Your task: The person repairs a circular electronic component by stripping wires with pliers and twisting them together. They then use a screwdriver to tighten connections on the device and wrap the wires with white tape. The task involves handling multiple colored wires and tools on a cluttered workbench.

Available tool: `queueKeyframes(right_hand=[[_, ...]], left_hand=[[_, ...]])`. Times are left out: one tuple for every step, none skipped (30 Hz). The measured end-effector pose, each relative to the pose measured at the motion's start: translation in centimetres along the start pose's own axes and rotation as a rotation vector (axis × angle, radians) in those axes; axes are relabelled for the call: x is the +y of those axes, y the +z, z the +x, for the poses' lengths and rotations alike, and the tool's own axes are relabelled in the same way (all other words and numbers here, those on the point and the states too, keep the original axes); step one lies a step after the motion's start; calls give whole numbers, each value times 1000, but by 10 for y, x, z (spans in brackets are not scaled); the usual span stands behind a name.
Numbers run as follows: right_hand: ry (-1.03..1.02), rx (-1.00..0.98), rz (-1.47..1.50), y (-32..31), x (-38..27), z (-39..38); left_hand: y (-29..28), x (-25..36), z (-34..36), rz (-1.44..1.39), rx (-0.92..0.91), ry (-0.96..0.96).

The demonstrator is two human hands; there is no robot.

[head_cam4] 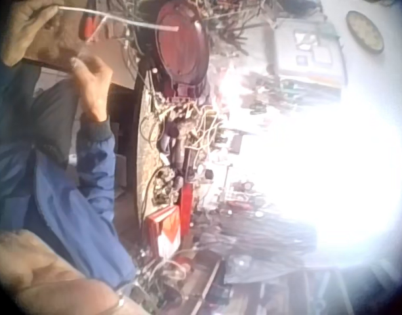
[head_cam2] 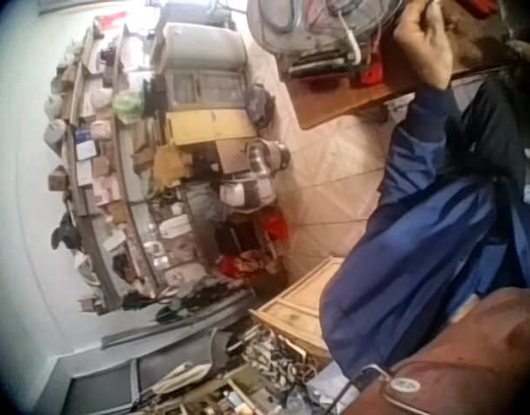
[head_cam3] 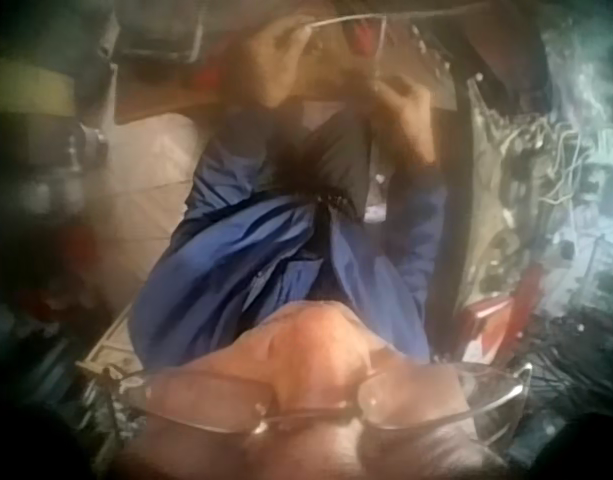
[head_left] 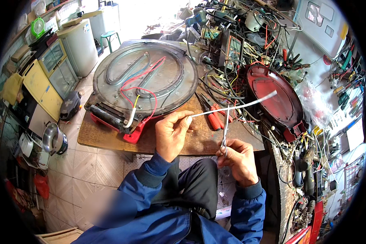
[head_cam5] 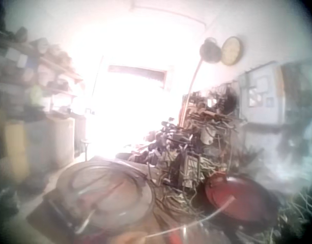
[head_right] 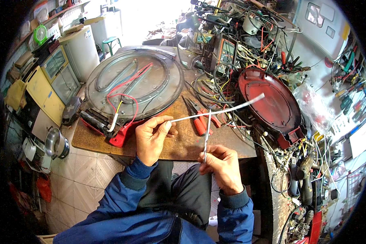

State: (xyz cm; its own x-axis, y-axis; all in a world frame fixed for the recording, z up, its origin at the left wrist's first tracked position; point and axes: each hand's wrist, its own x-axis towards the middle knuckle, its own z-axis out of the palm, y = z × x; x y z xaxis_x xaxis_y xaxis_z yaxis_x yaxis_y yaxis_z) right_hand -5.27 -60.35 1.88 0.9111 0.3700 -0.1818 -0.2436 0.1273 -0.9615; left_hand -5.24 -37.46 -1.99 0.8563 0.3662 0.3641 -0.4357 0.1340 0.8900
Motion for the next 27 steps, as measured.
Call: queueKeyframes(right_hand=[[42,-56,60,1,0,-3],[42,-128,27,2,5,-3],[90,-180,66,7,7,-4],[114,-210,77,12,11,-3],[137,-240,87,16,14,-2],[142,-257,120,23,13,0],[138,-260,127,25,14,2],[134,-262,134,26,15,6],[130,-265,140,27,16,8],[136,-259,142,29,14,10],[133,-265,146,29,13,13],[130,-270,150,28,12,15],[127,-273,152,27,12,17],[118,-277,182,27,12,18],[119,-280,176,27,12,18],[119,-281,172,27,12,18],[120,-282,168,26,13,18],[118,-280,164,26,14,19],[115,-278,162,25,14,20],[113,-277,159,25,15,20],[122,-275,163,25,14,21],[130,-273,166,25,13,21],[138,-272,170,25,11,23],[148,-277,165,24,8,25],[157,-283,161,24,5,27],[166,-290,156,23,3,30],[157,-295,136,23,2,33]], left_hand=[[1,0,0,11,3,13],[2,0,0,21,6,26],[2,0,0,32,9,39],[3,-1,-1,51,1,35],[3,0,-2,70,-8,31],[4,1,-2,89,-16,28],[4,3,-3,87,-31,24],[5,5,-3,85,-47,20],[5,6,-4,83,-62,16],[3,4,-3,83,-83,5],[1,3,-3,67,-92,5],[0,3,-2,52,-100,5],[-1,2,-1,33,-110,3],[-1,2,-1,34,-114,0],[-1,2,-1,36,-117,-3],[-1,2,-1,37,-122,-8],[-1,2,-2,30,-121,-20],[0,2,-2,25,-120,-32],[0,3,-2,20,-120,-43],[0,2,-2,17,-117,-49],[0,0,-2,15,-115,-54],[0,-2,-1,13,-112,-58],[1,-3,0,0,-96,-59],[3,-4,1,-14,-80,-60],[4,-5,2,-26,-63,-59],[6,-5,3,-27,-42,-57],[7,-5,4,-28,-21,-55]])
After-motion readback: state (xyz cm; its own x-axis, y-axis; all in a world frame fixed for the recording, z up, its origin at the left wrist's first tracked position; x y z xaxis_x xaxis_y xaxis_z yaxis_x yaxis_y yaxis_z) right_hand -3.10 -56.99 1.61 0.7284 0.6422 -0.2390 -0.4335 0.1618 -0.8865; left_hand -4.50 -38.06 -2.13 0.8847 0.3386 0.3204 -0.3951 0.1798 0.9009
